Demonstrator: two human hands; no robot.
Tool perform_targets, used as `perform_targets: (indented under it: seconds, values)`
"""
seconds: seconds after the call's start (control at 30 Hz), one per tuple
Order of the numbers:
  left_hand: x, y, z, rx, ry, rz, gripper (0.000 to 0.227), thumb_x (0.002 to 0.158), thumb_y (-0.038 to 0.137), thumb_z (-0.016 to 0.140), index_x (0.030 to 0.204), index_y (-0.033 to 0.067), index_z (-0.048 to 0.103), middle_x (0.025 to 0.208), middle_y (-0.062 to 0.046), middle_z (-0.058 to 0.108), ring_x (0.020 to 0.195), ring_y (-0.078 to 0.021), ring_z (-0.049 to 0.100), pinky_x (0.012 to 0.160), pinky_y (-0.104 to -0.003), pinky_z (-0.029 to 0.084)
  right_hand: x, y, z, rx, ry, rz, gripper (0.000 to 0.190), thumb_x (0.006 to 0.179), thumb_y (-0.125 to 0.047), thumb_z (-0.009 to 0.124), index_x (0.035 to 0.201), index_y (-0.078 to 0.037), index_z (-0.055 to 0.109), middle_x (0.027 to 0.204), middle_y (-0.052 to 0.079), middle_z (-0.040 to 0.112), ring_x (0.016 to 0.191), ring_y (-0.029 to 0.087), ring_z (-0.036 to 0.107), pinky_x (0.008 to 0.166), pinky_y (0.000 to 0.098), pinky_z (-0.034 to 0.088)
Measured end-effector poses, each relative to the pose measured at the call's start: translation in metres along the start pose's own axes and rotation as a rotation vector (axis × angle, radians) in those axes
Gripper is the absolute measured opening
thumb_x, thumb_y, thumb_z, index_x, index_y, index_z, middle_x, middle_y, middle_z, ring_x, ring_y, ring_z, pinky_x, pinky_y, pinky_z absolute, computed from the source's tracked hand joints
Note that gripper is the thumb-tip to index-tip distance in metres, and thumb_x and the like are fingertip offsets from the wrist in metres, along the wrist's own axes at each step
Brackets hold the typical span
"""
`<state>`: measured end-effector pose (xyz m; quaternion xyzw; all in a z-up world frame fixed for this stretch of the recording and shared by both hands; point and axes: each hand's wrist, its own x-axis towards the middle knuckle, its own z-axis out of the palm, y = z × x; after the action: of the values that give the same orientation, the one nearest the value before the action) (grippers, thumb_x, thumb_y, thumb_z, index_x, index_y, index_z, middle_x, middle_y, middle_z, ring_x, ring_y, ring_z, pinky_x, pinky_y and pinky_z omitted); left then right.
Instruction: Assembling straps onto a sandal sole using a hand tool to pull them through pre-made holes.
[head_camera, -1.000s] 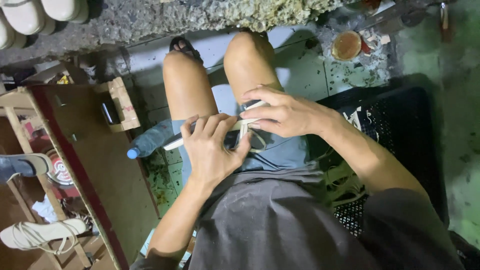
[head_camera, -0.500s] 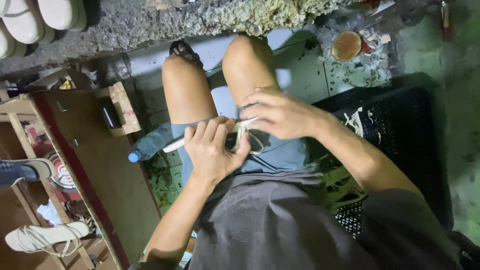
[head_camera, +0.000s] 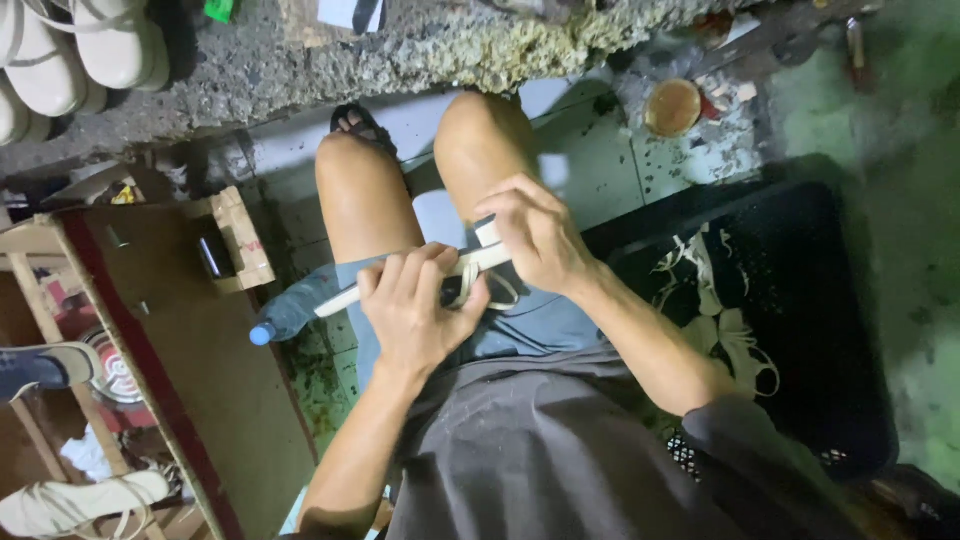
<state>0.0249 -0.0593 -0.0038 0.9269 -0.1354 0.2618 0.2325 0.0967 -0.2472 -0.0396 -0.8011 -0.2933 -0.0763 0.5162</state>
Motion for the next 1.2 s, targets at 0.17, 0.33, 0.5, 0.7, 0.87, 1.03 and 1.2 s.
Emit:
perform_targets:
  seconds: [0.17, 0.33, 0.5, 0.7, 0.87, 1.03, 1.2]
  values:
    - [0.021, -0.007, -0.018, -0.141, -0.001, 0.078, 0.029, 0.087, 0.041, 0.073, 0.091, 0.0128, 0.069, 0.093, -0.002, 0.071, 0.082, -0.0243, 0.064, 0.083, -0.038, 0.038, 0.01, -0.025, -0.023, 0.054, -0.146, -0.22, 0.03, 0.091, -0.02, 0.074, 0.118, -0.007, 0.073, 0.129, 0.025, 0.061, 0.114, 0.043, 0.064, 0.099, 0.0486, 0.052]
    - [0.027, -0.013, 0.015, -0.173, -0.001, 0.105, 0.021, 0.087, 0.032, 0.073, 0.098, 0.0134, 0.074, 0.094, -0.002, 0.07, 0.086, -0.024, 0.064, 0.082, -0.038, 0.04, 0.022, 0.0, -0.034, -0.035, -0.217, -0.23, 0.032, 0.093, -0.014, 0.071, 0.123, -0.004, 0.07, 0.118, 0.022, 0.063, 0.104, 0.042, 0.065, 0.092, 0.0496, 0.053]
    - [0.021, -0.013, 0.021, -0.153, -0.027, 0.089, 0.021, 0.087, 0.032, 0.072, 0.099, 0.0142, 0.075, 0.097, -0.001, 0.071, 0.087, -0.0236, 0.063, 0.082, -0.038, 0.04, 0.012, 0.009, -0.029, -0.12, -0.255, -0.258, 0.032, 0.093, -0.013, 0.07, 0.123, -0.003, 0.069, 0.117, 0.021, 0.063, 0.104, 0.041, 0.066, 0.088, 0.0497, 0.056]
    - [0.024, -0.015, 0.024, -0.167, -0.048, 0.115, 0.022, 0.088, 0.034, 0.07, 0.098, 0.0153, 0.075, 0.093, 0.0, 0.071, 0.085, -0.0218, 0.062, 0.081, -0.037, 0.039, 0.013, 0.011, -0.028, -0.077, -0.192, -0.143, 0.027, 0.09, -0.015, 0.07, 0.116, -0.008, 0.072, 0.113, 0.014, 0.065, 0.101, 0.036, 0.067, 0.086, 0.0458, 0.056]
    - [0.027, -0.006, 0.025, -0.121, -0.063, 0.055, 0.021, 0.082, 0.032, 0.074, 0.095, 0.0152, 0.073, 0.091, 0.0, 0.069, 0.084, -0.0198, 0.061, 0.08, -0.036, 0.038, -0.016, 0.059, 0.013, -0.249, 0.09, -0.059, 0.02, 0.103, -0.014, 0.052, 0.093, -0.005, 0.066, 0.089, 0.002, 0.062, 0.095, 0.023, 0.064, 0.084, 0.0317, 0.052]
    - [0.042, 0.002, 0.011, -0.094, -0.084, 0.044, 0.054, 0.069, 0.024, 0.087, 0.115, 0.0029, 0.069, 0.093, -0.01, 0.069, 0.089, -0.0264, 0.063, 0.085, -0.04, 0.04, 0.025, -0.004, 0.006, -0.179, 0.283, 0.044, 0.044, 0.11, -0.016, 0.033, 0.081, -0.011, 0.066, 0.076, -0.002, 0.057, 0.074, 0.019, 0.063, 0.074, 0.0291, 0.052]
    - [0.053, 0.0, -0.015, -0.533, 0.01, -0.122, 0.05, 0.077, 0.019, 0.089, 0.119, 0.0028, 0.068, 0.1, -0.009, 0.072, 0.096, -0.0282, 0.064, 0.09, -0.04, 0.039, 0.044, -0.031, -0.04, 0.301, 0.105, 0.044, 0.063, 0.109, -0.046, 0.029, 0.11, -0.002, 0.074, 0.094, 0.008, 0.064, 0.095, 0.02, 0.063, 0.09, 0.0308, 0.049]
